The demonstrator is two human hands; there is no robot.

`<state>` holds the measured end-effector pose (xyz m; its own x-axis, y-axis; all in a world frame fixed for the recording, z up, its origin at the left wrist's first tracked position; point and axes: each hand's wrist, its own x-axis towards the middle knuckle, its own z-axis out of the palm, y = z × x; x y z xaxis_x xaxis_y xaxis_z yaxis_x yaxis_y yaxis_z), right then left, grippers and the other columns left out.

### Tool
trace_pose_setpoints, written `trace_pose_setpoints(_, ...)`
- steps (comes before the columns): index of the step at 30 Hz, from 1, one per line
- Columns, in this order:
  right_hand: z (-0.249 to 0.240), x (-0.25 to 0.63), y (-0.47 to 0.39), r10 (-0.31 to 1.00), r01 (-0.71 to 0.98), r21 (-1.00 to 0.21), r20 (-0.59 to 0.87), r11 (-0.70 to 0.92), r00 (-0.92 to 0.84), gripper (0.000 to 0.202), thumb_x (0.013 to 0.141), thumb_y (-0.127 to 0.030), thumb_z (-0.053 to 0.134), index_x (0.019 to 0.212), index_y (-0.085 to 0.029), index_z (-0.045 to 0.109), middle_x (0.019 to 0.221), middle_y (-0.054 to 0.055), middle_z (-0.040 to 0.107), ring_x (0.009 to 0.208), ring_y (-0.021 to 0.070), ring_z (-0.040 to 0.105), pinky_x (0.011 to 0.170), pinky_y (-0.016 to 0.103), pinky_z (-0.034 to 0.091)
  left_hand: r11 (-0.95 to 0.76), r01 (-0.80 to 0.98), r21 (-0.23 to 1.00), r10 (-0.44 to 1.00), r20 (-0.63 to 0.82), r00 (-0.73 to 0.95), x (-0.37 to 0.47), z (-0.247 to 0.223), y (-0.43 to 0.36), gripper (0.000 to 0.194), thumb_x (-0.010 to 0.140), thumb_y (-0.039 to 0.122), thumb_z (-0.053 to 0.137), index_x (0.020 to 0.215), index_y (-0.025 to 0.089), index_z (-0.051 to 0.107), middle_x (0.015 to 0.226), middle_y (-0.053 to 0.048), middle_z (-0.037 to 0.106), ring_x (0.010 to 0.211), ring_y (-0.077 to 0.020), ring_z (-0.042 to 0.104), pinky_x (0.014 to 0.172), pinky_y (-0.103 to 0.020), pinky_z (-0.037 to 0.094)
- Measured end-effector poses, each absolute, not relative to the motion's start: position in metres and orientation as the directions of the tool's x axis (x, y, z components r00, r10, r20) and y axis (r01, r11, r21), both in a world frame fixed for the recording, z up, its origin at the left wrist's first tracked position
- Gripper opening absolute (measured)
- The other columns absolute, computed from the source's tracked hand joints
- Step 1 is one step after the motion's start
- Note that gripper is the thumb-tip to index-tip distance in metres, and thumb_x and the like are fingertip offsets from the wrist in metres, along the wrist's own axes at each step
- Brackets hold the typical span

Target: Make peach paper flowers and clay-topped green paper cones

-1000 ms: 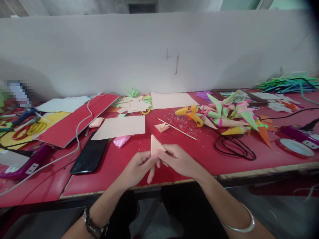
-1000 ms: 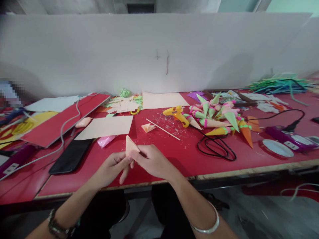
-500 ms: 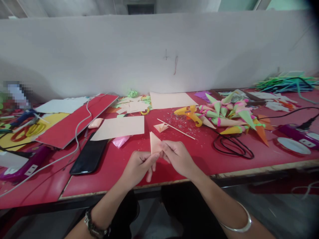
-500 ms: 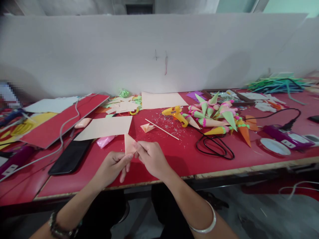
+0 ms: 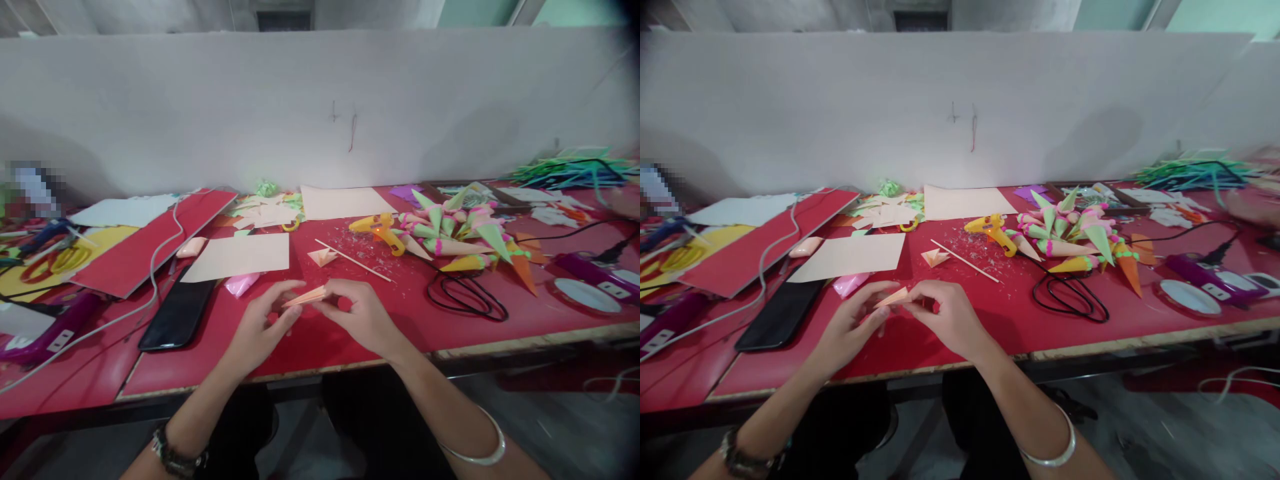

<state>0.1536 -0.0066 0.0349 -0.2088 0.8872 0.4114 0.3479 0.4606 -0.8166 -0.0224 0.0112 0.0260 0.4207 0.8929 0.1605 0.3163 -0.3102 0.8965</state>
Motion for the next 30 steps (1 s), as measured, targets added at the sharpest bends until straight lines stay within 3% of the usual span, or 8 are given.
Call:
trace_pose_setpoints(7,0.032,0.151,-0.006,0.857,0.377,-0.77,0.474,0.515,-0.202,0.001,0.075,-0.018,0.053,0.075,-0.019,0.053,0.072,0.0,0.051,0.065,0.0109,0.049,0.062,0.023,0.041,-0.252,0.282,0.926,0.916,0.134,0.378,-0.021,0.03,0.012,0.026,0.079,0.031,0.048,0.095,0.013,0.059,0.055,0.004,0.052,0.048,-0.0074,0.047,0.054,-0.02,0.041)
trace_pose_setpoints(12,0.03,0.151,-0.006,0.888,0.316,-0.83,0.436,0.46,-0.146,0.017,0.075,-0.022,0.055,0.092,-0.02,0.052,0.081,0.002,0.056,0.072,0.0124,0.053,0.066,0.024,0.044,-0.271,0.359,0.893,0.924,0.136,0.357,-0.023,0.029,0.016,0.024,0.079,0.033,0.048,0.077,0.014,0.063,0.059,0.002,0.058,0.048,-0.007,0.047,0.053,-0.02,0.04)
trace_pose_setpoints(15,0.031,0.153,-0.005,0.911,0.329,-0.85,0.397,0.412,-0.116,0.009,0.078,-0.023,0.05,0.083,-0.019,0.056,0.08,0.002,0.06,0.076,0.0135,0.056,0.068,0.024,0.043,-0.275,0.404,0.872,0.912,0.104,0.396,-0.023,0.027,0.017,0.03,0.081,0.035,0.044,0.069,0.014,0.062,0.061,0.001,0.06,0.048,-0.0076,0.048,0.053,-0.02,0.039)
trace_pose_setpoints(19,0.031,0.156,-0.003,0.94,0.387,-0.857,0.325,0.339,-0.105,0.014,0.08,-0.024,0.046,0.075,-0.018,0.058,0.072,0.001,0.061,0.068,0.0128,0.055,0.061,0.023,0.041,-0.256,0.381,0.888,0.883,0.054,0.465,-0.022,0.025,0.018,0.035,0.085,0.038,0.036,0.083,0.014,0.062,0.063,-0.001,0.061,0.051,-0.0094,0.05,0.054,-0.021,0.041)
trace_pose_setpoints(21,0.03,0.157,-0.002,0.949,0.412,-0.855,0.299,0.314,-0.103,0.015,0.08,-0.024,0.046,0.074,-0.018,0.058,0.069,0.0,0.061,0.065,0.0123,0.055,0.059,0.022,0.04,-0.252,0.405,0.879,0.876,0.03,0.481,-0.023,0.023,0.018,0.038,0.086,0.04,0.034,0.079,0.014,0.061,0.055,0.001,0.056,0.05,-0.0098,0.049,0.054,-0.021,0.04)
trace_pose_setpoints(24,0.027,0.158,-0.001,0.954,0.436,-0.848,0.273,0.3,-0.127,0.016,0.079,-0.024,0.046,0.073,-0.018,0.059,0.069,0.001,0.062,0.065,0.0126,0.055,0.059,0.023,0.04,-0.306,0.515,0.8,0.879,0.03,0.476,-0.025,0.02,0.023,0.041,0.085,0.04,0.033,0.065,0.015,0.058,0.048,0.002,0.049,0.049,-0.0104,0.047,0.053,-0.021,0.036)
trace_pose_setpoints(30,0.025,0.156,0.0,0.957,0.482,-0.827,0.242,0.289,-0.159,0.013,0.077,-0.022,0.047,0.072,-0.018,0.059,0.07,0.001,0.063,0.064,0.0124,0.054,0.06,0.023,0.039,-0.477,0.728,0.492,0.863,0.106,0.494,-0.035,0.007,0.043,0.036,0.085,0.033,0.033,0.059,0.016,0.051,0.059,-0.002,0.055,0.057,-0.014,0.048,0.055,-0.025,0.03)
